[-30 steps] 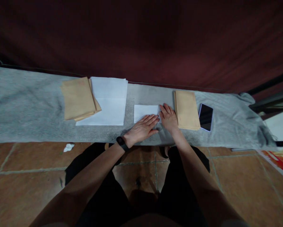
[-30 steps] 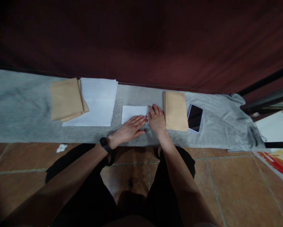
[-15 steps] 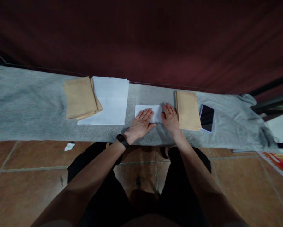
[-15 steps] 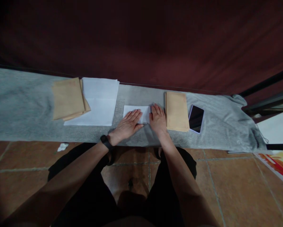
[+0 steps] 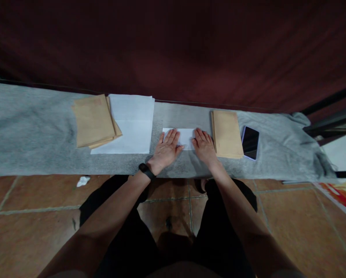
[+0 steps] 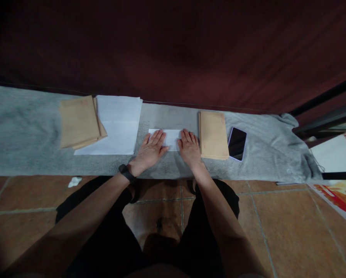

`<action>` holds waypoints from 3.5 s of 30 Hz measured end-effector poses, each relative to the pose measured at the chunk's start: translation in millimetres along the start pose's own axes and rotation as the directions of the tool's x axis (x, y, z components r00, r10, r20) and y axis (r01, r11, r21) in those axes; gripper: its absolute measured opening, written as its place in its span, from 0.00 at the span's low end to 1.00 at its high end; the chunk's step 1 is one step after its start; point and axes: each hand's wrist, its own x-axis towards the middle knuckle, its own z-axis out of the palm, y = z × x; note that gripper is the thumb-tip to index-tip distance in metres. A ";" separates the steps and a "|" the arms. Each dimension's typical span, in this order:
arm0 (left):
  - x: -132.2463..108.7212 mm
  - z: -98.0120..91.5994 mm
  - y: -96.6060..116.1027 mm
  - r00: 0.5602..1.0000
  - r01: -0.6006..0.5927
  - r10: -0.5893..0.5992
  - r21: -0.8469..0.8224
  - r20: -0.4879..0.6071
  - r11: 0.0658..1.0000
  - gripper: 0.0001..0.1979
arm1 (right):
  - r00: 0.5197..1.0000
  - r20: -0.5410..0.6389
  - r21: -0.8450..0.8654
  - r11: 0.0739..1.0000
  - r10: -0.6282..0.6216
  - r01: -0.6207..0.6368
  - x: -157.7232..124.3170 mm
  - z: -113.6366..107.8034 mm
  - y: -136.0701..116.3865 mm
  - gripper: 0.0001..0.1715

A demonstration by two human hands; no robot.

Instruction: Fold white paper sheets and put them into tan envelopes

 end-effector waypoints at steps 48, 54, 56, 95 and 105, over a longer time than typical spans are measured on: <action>-1.4 0.8 0.3 1.000 0.031 -0.032 -0.035 -0.001 0.999 0.33 | 0.995 0.023 -0.024 0.995 -0.099 0.100 -30.4 0.3 -12.6 0.33; -0.3 2.4 -0.7 0.997 0.074 -0.076 -0.063 -0.031 0.995 0.35 | 0.993 0.018 -0.017 0.993 -0.118 0.119 -38.4 -0.7 -14.9 0.33; 0.5 3.5 -1.5 0.991 0.117 -0.123 -0.098 -0.059 0.988 0.35 | 0.992 0.020 -0.025 0.992 -0.125 0.125 -41.2 -0.9 -16.1 0.33; 19.1 -42.7 -12.3 0.913 0.052 -0.345 -0.901 0.217 -0.430 0.23 | 0.990 -0.081 0.606 0.795 0.114 -0.042 -17.0 -17.7 -34.5 0.24; 15.6 -9.2 -9.8 0.905 0.169 -0.365 -0.972 0.219 -0.165 0.41 | 0.920 0.274 0.958 0.009 0.280 -0.288 -11.9 -18.1 -42.5 0.23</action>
